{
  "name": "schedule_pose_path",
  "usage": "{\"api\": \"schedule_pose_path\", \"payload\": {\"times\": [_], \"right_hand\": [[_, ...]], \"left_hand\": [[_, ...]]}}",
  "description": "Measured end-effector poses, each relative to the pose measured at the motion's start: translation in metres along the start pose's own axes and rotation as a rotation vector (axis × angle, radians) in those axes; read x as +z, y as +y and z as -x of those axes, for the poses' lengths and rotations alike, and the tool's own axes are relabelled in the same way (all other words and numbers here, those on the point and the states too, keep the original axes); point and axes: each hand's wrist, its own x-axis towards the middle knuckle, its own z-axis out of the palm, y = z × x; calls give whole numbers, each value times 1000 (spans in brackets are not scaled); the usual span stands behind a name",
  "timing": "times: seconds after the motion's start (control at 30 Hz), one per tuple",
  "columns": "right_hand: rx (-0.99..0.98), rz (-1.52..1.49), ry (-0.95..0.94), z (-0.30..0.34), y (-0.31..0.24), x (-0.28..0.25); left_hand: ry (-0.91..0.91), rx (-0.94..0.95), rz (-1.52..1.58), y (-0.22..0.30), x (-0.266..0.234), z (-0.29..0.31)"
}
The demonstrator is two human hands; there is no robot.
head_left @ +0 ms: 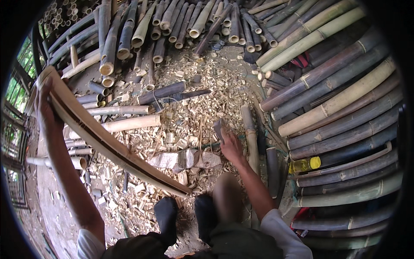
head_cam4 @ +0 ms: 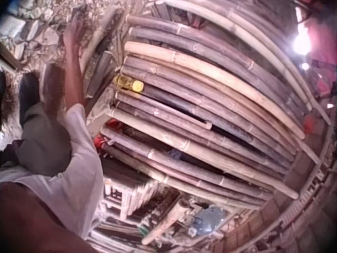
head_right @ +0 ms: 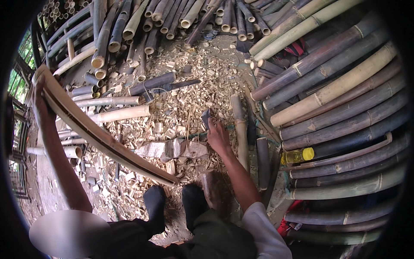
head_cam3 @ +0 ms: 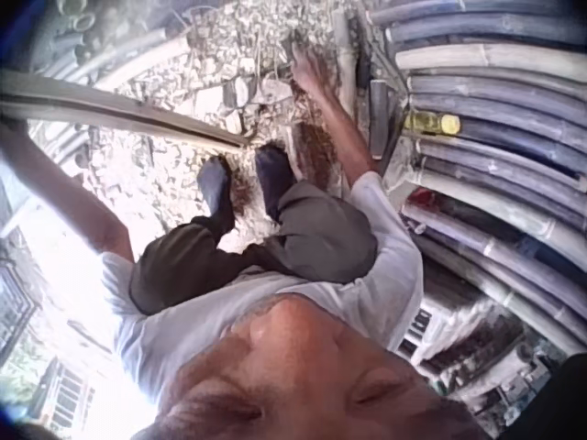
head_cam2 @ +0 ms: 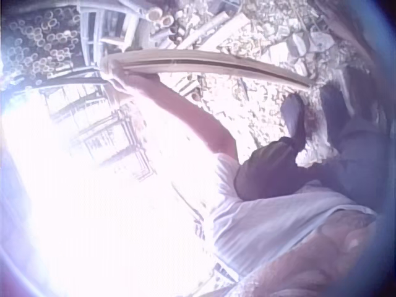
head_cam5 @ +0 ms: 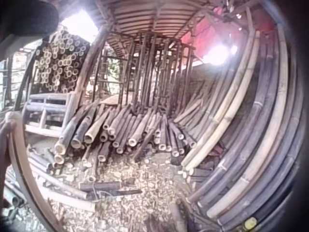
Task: The person splits a long bamboo pole into thin strips using a chisel and a wooden mallet. They position the chisel on the bamboo, strike it with the mallet to drive the blade through the material, and then use a knife to separate the resulting strips.
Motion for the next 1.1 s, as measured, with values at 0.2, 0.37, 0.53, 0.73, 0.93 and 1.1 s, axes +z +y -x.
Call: {"api": "schedule_pose_path", "payload": {"times": [0.2, 0.37, 0.53, 0.73, 0.93, 1.1], "right_hand": [[-446, -586, 15, 91, -94, -58], [-313, -686, -263, 161, -137, -118], [31, -759, -208, 200, -113, -99], [569, -609, 238, 247, -46, -94], [721, -367, 176, 266, 35, -89], [727, -425, 206, 260, 58, -73]], "left_hand": [[-43, -73, 192, 26, -45, -20], [-296, -91, 466, 10, -15, -21], [-263, -299, 553, -71, 62, 40], [-418, -737, 210, -113, 92, 152], [-347, -978, 177, -144, 68, 211], [-398, -1113, 243, -171, 73, 246]]}}
